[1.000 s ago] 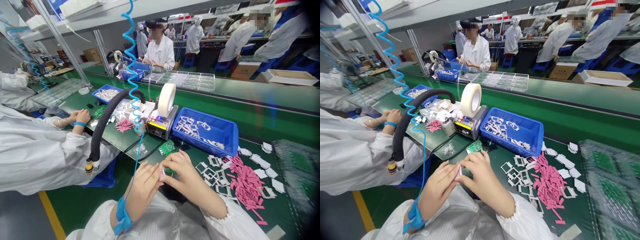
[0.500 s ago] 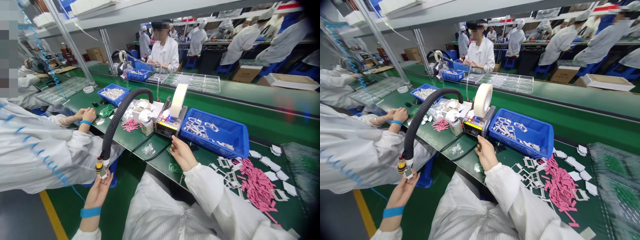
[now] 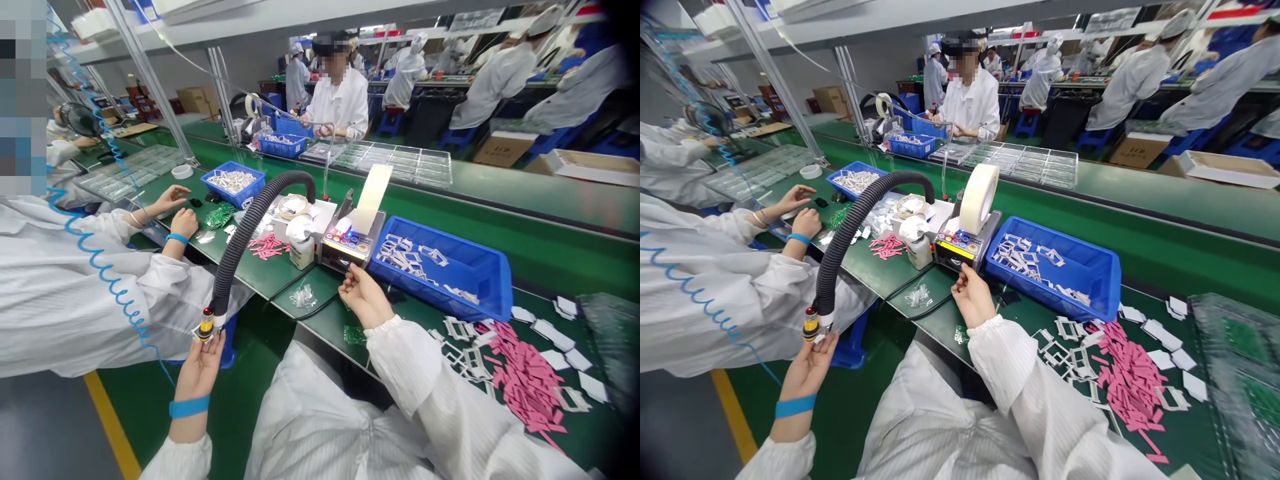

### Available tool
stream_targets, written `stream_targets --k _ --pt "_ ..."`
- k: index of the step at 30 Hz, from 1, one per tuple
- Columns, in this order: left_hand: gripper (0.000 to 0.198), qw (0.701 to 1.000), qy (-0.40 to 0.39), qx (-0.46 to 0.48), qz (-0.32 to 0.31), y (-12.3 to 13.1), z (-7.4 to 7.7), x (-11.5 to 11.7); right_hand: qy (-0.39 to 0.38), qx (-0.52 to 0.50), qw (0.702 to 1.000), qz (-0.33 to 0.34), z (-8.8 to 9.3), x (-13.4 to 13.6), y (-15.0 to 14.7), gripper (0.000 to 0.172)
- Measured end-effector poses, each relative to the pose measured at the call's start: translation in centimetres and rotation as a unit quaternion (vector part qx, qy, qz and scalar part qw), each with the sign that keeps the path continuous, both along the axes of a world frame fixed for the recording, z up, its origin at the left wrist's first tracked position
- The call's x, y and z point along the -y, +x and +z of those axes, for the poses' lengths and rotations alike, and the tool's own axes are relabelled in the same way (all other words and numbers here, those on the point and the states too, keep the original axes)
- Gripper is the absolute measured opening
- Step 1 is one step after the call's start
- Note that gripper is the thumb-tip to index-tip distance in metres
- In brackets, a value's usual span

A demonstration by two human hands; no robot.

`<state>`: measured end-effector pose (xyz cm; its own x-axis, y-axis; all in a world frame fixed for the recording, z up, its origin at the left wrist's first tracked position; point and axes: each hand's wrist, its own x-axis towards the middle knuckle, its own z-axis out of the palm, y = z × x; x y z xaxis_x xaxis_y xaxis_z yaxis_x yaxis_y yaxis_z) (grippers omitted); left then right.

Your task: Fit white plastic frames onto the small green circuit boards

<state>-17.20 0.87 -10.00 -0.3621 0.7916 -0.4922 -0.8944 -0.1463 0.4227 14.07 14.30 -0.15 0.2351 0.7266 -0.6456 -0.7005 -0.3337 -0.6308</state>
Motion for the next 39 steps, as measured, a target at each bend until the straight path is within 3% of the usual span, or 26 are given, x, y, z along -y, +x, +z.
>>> stream_targets --k 4,8,10,12,15,18,25,32,39 --pt "0.041 0.999 -0.013 0.007 -0.052 3.9 0.6 0.2 0.055 -0.007 0.997 0.047 1.4 2.9 -0.1 0.018" --pt "0.034 0.987 -0.031 0.036 -0.151 11.4 2.9 0.9 0.139 0.042 0.974 0.173 3.6 8.8 0.3 0.021" --pt "0.025 0.972 -0.010 0.060 -0.227 15.1 5.3 1.0 0.222 0.168 0.926 0.254 4.7 11.4 0.9 0.021" --pt "0.016 0.954 0.037 0.074 -0.288 18.0 8.2 0.7 0.299 0.308 0.855 0.291 5.6 13.2 1.6 0.018" --pt "0.019 0.931 0.091 0.083 -0.343 20.6 11.8 0.3 0.354 0.442 0.777 0.274 6.8 14.5 2.5 0.013" --pt "0.028 0.918 0.116 0.080 -0.371 21.7 13.5 0.3 0.365 0.530 0.723 0.252 7.6 14.6 2.8 0.013" --pt "0.027 0.919 0.120 0.049 -0.372 22.5 13.6 0.9 0.353 0.613 0.679 0.196 7.9 13.8 3.0 0.013" --pt "0.029 0.924 0.098 0.040 -0.367 22.8 13.8 0.7 0.331 0.602 0.698 0.204 7.9 13.2 3.2 0.013" --pt "0.033 0.924 0.087 0.015 -0.372 22.6 13.4 0.6 0.333 0.601 0.695 0.213 7.8 12.8 3.4 0.013"
